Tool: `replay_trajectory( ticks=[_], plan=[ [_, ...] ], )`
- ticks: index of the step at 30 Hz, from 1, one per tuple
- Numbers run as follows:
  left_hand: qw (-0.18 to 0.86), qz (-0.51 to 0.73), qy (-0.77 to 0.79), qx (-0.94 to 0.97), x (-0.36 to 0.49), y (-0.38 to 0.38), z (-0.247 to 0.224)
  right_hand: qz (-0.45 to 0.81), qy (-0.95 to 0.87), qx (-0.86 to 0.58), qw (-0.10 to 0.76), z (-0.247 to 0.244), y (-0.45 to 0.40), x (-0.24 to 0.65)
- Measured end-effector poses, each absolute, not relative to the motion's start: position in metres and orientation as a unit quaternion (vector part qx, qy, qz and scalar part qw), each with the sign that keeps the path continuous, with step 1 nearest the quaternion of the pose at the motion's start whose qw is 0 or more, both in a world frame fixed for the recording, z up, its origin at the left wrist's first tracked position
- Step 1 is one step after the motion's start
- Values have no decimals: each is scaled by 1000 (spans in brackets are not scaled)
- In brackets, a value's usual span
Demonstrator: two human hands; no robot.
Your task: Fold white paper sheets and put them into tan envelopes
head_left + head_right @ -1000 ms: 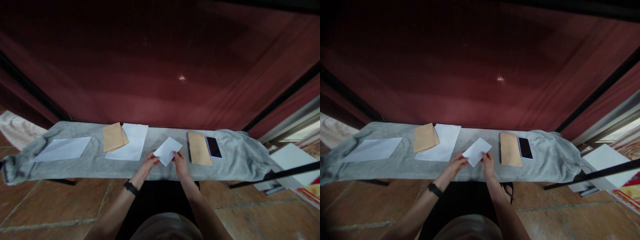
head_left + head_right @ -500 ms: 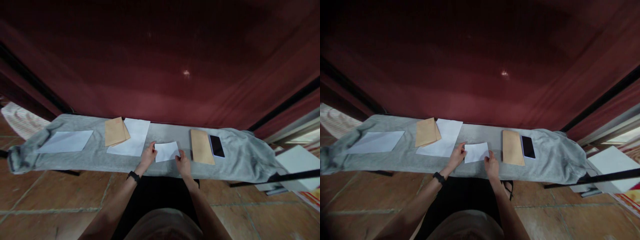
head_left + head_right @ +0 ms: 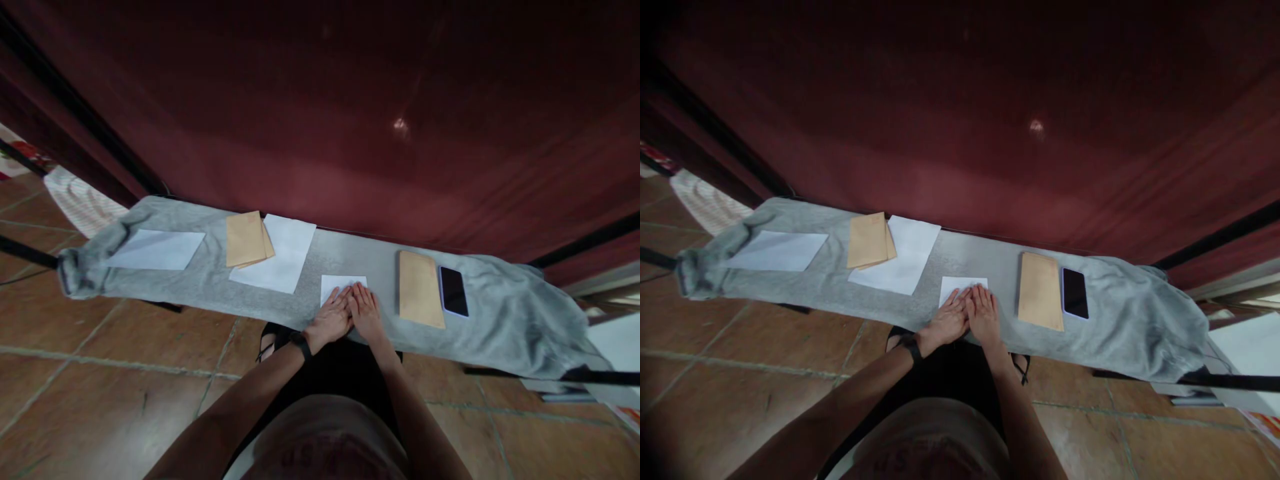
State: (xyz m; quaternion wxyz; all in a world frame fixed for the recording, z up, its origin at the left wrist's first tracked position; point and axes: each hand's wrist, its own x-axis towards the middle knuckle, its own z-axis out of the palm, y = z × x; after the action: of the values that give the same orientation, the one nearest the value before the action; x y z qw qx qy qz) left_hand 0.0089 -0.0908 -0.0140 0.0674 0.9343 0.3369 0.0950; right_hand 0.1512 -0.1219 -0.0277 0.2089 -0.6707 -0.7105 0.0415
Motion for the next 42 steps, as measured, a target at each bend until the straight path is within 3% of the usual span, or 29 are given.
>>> replay_trajectory(
  ticks=[12,33,38,42],
  plan=[
    [61,101,312,943,-10,-92,-9,-47,-729,-666,148,-37,-129,175],
    [59,66,415,905,-56,-76,-3,-71,-679,-711,166,-38,-131,168],
    [57,87,473,875,-30,-75,-1,-66,-672,-717,176,-38,-132,166],
    [107,90,412,900,13,-70,-1,-62,-671,-718,175,-38,-132,166]
  ],
)
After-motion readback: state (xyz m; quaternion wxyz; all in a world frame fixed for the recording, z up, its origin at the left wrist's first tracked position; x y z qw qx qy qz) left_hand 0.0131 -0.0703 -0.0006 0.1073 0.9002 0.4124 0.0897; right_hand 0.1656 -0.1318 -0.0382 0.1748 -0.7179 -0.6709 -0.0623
